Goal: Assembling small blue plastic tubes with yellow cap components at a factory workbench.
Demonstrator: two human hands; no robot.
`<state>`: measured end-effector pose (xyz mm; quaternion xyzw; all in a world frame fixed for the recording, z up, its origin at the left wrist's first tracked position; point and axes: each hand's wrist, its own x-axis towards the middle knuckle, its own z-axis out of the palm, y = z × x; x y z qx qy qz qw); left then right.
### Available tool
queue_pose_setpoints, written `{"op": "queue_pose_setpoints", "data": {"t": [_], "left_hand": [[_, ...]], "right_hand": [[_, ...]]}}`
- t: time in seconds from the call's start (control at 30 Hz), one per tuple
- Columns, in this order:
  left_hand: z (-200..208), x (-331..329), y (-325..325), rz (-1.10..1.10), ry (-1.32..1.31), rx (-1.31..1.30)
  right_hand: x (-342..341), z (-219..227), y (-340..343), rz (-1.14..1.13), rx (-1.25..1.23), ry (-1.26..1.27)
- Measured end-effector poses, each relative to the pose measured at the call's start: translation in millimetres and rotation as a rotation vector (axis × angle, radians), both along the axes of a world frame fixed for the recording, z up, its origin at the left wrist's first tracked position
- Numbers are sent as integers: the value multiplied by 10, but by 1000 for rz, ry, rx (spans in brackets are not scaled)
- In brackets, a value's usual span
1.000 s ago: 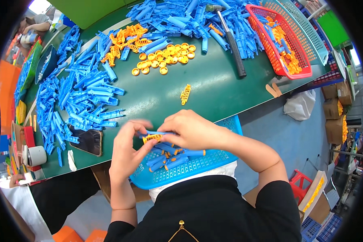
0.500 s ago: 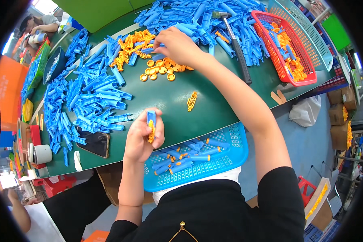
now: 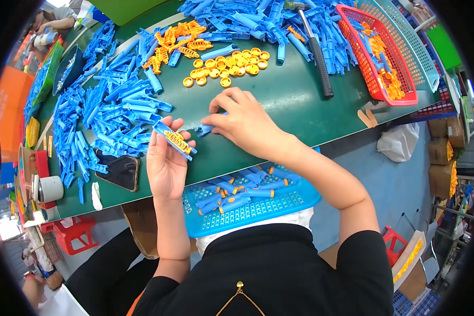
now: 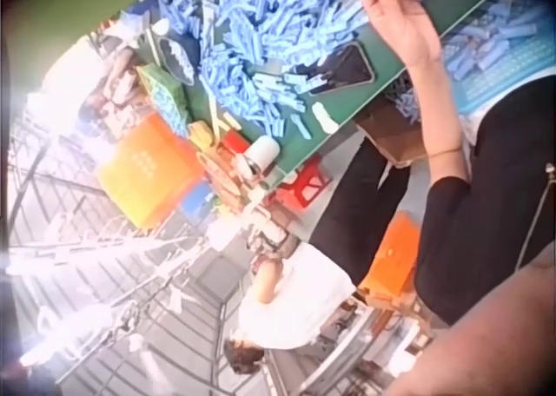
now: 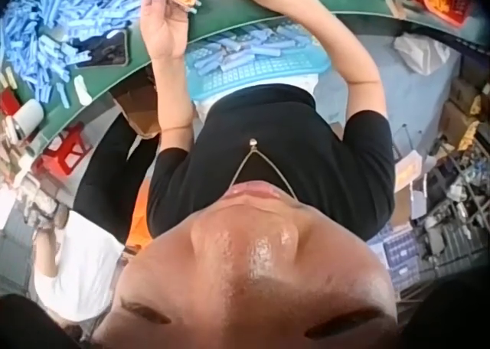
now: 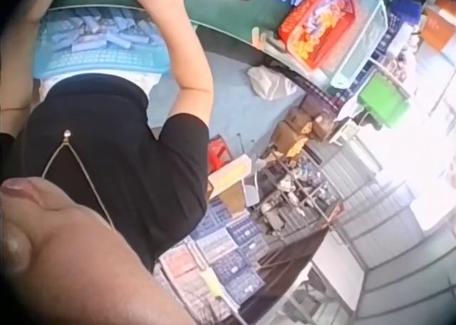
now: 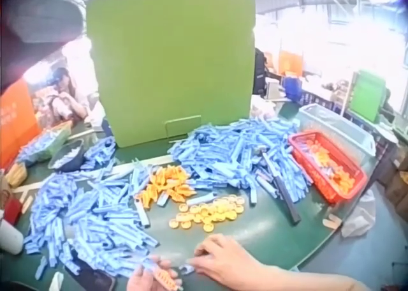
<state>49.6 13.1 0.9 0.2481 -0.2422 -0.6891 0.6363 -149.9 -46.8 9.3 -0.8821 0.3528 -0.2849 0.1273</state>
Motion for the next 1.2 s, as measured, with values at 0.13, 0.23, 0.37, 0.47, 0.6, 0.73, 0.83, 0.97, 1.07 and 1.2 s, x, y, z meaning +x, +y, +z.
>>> {"op": "queue_pose_setpoints", "data": {"t": [0.13,0.23,0.37,0.47,0.6,0.73,0.83,0.97,1.07,1.2], "left_hand": [[-58,31,5,-13,49,1],[-84,34,18,21,4,-7],[-19,-15,36,119,-136,26],[-60,-62,42,138,-146,39],[-16,-138,81,140,-176,45],[-40,-167,91,116,-228,-40],[-53,-166,104,111,-248,-39],[-17,-193,118,140,-214,-68],[-22,-192,137,156,-262,-47],[-29,-183,109,100,-331,1]], "right_hand": [[-68,72,77,32,-85,75],[-7,190,243,-112,61,-13],[190,98,456,-293,108,11],[136,54,416,-248,157,-156],[192,274,470,-79,572,-700],[265,218,491,-51,595,-673],[250,198,504,-63,699,-723],[300,123,520,-42,819,-944],[279,159,534,-49,751,-813],[214,105,456,12,646,-725]]}}
